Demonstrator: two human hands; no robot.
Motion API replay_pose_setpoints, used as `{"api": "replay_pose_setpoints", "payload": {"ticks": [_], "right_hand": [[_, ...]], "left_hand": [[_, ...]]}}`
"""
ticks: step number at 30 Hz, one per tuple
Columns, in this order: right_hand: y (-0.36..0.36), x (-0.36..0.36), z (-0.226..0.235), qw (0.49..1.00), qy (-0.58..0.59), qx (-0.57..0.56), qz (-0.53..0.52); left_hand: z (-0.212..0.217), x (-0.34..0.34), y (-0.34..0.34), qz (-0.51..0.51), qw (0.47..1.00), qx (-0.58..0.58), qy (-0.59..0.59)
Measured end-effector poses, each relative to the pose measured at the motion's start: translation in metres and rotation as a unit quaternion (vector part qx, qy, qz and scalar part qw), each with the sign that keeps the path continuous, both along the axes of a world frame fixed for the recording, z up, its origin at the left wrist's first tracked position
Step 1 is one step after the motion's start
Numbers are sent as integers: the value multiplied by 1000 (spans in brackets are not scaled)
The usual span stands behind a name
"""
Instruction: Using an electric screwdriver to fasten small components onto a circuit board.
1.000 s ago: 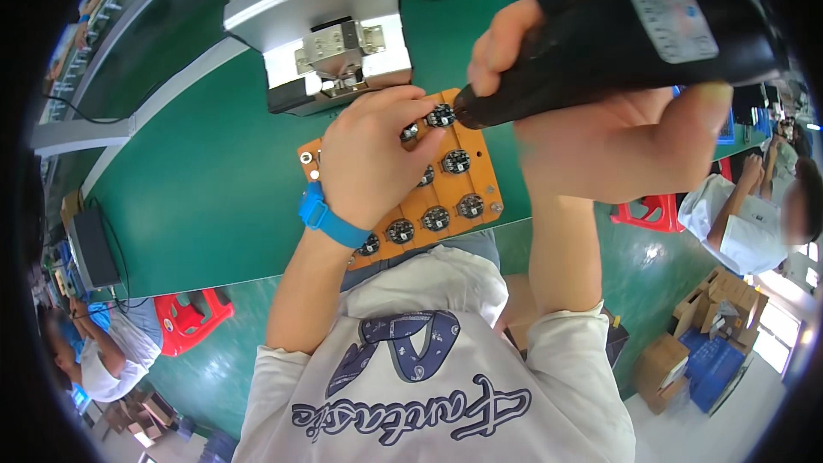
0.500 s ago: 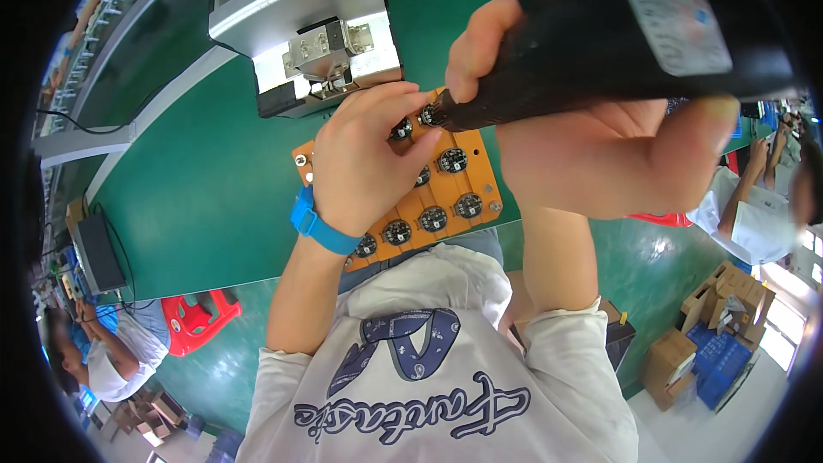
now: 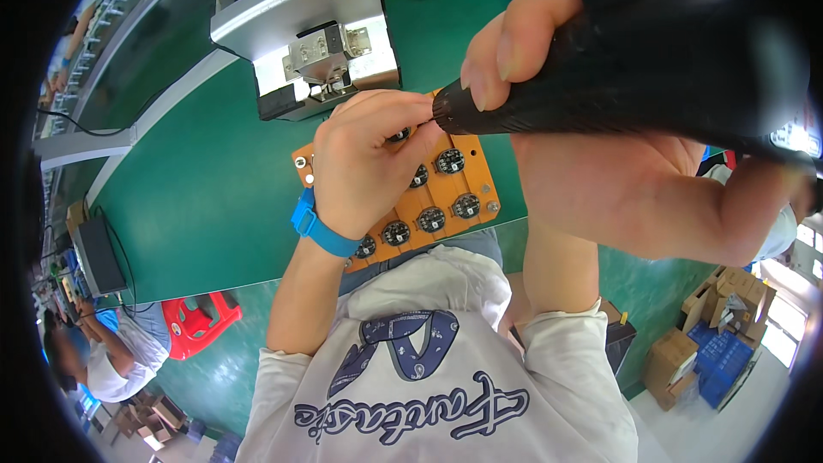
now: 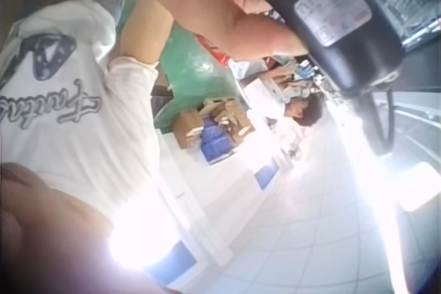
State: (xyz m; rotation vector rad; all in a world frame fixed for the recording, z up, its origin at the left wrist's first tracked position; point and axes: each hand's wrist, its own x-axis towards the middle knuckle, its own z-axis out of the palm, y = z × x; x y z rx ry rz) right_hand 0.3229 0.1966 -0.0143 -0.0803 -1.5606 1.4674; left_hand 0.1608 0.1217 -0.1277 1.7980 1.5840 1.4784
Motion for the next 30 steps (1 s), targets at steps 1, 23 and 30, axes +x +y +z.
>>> {"api": "replay_pose_setpoints", "payload": {"ticks": [1, 23, 30], "right_hand": [[0, 2, 0, 1000, -1, -1, 0], [-6, 13, 1, 999, -21, -31, -8], [26, 5, -10, 999, -27, -41, -7]], "left_hand": [[1, 0, 0, 0, 1000, 0, 0], [6, 2, -1, 13, 999, 0, 31], [4, 0, 0, 6, 999, 1, 34]]}}
